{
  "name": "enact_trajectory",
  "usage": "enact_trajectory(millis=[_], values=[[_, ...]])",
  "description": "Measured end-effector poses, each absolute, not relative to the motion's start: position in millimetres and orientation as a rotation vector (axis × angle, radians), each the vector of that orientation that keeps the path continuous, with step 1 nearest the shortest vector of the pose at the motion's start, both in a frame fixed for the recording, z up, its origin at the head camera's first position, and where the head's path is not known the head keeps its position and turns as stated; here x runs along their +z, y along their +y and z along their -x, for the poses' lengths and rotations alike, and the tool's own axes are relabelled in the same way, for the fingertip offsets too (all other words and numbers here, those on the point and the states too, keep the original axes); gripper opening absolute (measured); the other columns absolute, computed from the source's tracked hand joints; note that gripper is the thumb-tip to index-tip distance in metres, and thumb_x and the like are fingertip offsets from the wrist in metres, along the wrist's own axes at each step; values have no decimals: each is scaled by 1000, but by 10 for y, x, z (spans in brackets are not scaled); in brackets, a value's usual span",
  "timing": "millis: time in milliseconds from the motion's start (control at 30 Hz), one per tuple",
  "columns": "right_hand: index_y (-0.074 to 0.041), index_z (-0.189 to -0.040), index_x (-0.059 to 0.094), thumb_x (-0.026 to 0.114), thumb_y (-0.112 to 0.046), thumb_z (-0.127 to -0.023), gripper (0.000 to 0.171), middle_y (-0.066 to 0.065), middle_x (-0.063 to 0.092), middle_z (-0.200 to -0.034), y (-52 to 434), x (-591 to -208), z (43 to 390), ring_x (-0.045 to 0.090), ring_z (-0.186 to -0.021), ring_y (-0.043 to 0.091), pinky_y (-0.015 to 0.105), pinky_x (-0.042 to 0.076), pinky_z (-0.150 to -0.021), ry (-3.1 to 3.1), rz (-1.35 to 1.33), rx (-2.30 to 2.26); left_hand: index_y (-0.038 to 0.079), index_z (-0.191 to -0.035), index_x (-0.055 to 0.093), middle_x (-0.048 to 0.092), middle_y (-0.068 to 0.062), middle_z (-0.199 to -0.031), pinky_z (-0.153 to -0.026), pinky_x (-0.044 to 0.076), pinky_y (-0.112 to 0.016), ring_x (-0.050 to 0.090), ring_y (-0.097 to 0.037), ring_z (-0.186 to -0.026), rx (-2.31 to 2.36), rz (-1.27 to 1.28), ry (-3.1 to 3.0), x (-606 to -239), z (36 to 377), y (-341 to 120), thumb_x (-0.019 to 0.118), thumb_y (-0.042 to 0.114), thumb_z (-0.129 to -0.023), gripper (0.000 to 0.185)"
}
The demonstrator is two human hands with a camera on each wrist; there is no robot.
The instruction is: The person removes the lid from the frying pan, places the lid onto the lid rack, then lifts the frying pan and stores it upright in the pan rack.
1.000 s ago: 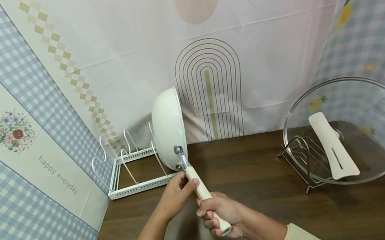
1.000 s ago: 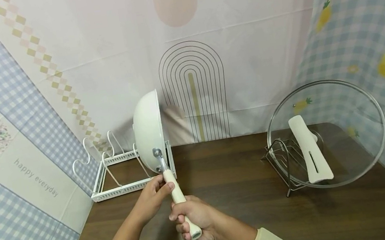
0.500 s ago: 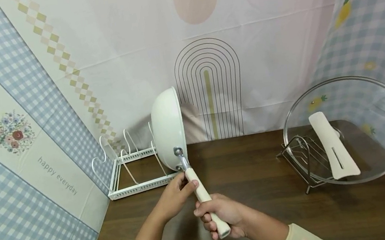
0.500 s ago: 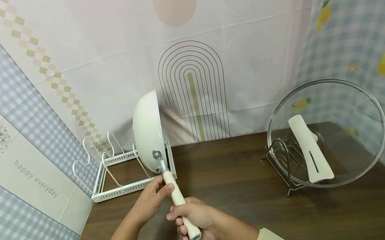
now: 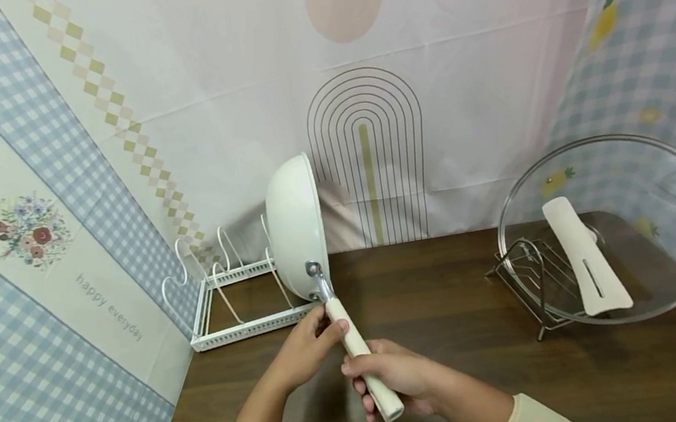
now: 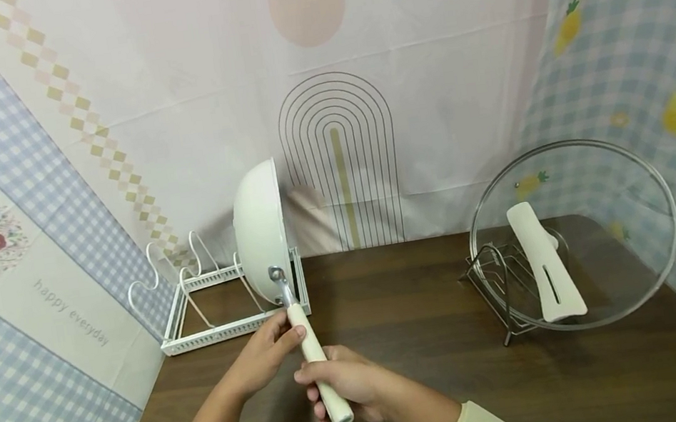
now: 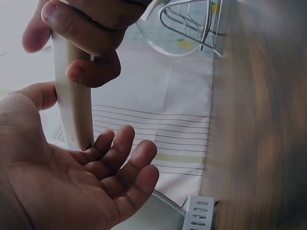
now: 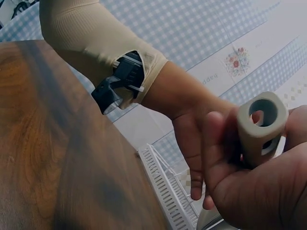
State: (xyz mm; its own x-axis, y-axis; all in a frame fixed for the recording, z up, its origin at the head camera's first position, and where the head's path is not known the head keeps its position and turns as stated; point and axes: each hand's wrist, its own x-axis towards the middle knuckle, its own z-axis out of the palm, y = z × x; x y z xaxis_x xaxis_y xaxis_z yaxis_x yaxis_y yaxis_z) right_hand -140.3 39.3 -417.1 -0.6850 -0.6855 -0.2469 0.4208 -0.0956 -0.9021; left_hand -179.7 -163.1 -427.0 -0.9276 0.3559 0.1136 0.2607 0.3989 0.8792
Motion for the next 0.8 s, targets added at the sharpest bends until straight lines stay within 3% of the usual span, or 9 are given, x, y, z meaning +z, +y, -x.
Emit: enact_trajectory(millis=[200, 800], values=[[-2, -116, 49, 64, -21, -95, 33, 7, 57, -82, 439, -4157, 1383, 60, -64, 15, 33, 57, -63, 1438, 333, -1841, 8, -115, 60, 62, -5, -107, -88, 47, -39, 57, -21, -99, 1548, -537, 2560, -4268, 1775, -1635, 59, 32, -104, 27], [6, -127, 42, 64, -17, -95, 45, 16, 62, -100, 472, -4252, 1395, 63, -81, 24, 36, 56, -68, 1624, 329, -1769, 7, -113, 62, 63, -5, -103, -84, 47, -38, 57, -20, -95, 1497, -422, 2586, -4349, 1771, -1661, 60, 32, -102, 28]])
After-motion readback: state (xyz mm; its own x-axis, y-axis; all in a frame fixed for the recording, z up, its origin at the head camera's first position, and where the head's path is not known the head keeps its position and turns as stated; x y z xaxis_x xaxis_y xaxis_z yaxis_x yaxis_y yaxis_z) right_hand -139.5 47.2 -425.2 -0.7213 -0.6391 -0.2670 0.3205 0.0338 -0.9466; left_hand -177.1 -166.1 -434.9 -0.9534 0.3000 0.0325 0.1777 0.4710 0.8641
